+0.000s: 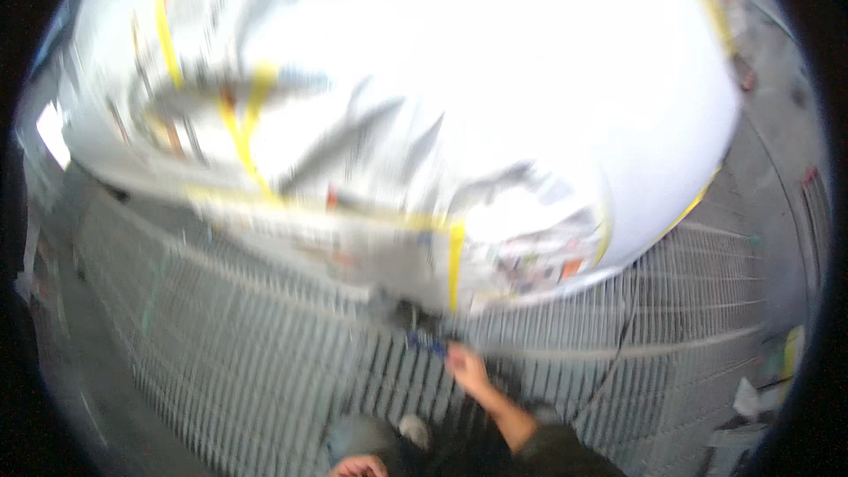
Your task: The person spray paints the rear bumper of a white car using a blue spray gun. The car is masked with newspaper and tape to protect adjacent areas. The person moves around the bumper to apply paint evenly.
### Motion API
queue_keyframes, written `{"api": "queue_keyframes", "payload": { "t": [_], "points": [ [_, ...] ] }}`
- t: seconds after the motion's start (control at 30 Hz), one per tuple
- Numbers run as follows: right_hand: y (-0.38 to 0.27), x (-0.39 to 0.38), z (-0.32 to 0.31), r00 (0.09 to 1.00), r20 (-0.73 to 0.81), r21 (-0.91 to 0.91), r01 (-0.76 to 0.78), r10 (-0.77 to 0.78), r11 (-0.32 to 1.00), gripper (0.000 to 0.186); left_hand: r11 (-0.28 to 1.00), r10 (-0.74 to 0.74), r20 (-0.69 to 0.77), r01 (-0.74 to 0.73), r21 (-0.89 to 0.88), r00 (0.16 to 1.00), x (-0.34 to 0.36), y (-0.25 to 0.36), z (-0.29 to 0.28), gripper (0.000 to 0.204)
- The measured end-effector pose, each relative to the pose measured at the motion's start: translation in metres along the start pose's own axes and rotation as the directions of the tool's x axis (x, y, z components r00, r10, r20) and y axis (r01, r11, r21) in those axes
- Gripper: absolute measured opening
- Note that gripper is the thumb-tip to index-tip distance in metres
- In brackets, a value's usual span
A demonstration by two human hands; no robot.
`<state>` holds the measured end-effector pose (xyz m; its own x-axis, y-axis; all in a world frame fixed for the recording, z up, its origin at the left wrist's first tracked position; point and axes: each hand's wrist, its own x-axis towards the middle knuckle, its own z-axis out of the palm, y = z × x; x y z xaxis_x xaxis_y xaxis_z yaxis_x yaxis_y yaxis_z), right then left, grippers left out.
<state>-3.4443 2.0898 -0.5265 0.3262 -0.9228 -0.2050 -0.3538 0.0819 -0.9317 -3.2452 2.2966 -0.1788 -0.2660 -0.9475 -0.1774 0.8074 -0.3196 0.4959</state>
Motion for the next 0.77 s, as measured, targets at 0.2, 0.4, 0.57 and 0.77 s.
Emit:
{"api": "queue_keyframes", "payload": {
  "t": [0.2, 0.4, 0.57, 0.77],
  "points": [
    [-0.034, -0.125, -0.068, 0.989, 0.037, 0.145, -0.145, 0.141, 0.979, 0.041, 0.909, 0.402, -0.355, -0.320, 0.269, 0.844, 0.038, 0.034, -0.077, 0.061],
    [-0.041, -0.221, -0.112, 0.965, -0.159, 0.105, -0.194, 0.209, 0.975, 0.034, -0.017, 0.998, -0.030, -0.729, 0.685, -0.051, 0.039, 0.242, 0.147, 0.047],
    [-0.021, -0.246, -0.122, 0.908, -0.393, -0.040, -0.176, 0.146, 0.984, 0.033, -0.978, 0.067, 0.616, 0.071, 0.198, -0.784, 0.104, 0.374, 0.324, 0.024],
    [-0.085, -0.271, -0.144, 0.777, -0.557, 0.076, -0.306, 0.295, 0.949, 0.038, -0.971, -0.048, 0.833, 0.222, 0.091, -0.551, 0.221, 0.470, 0.511, 0.032]
  ]
}}
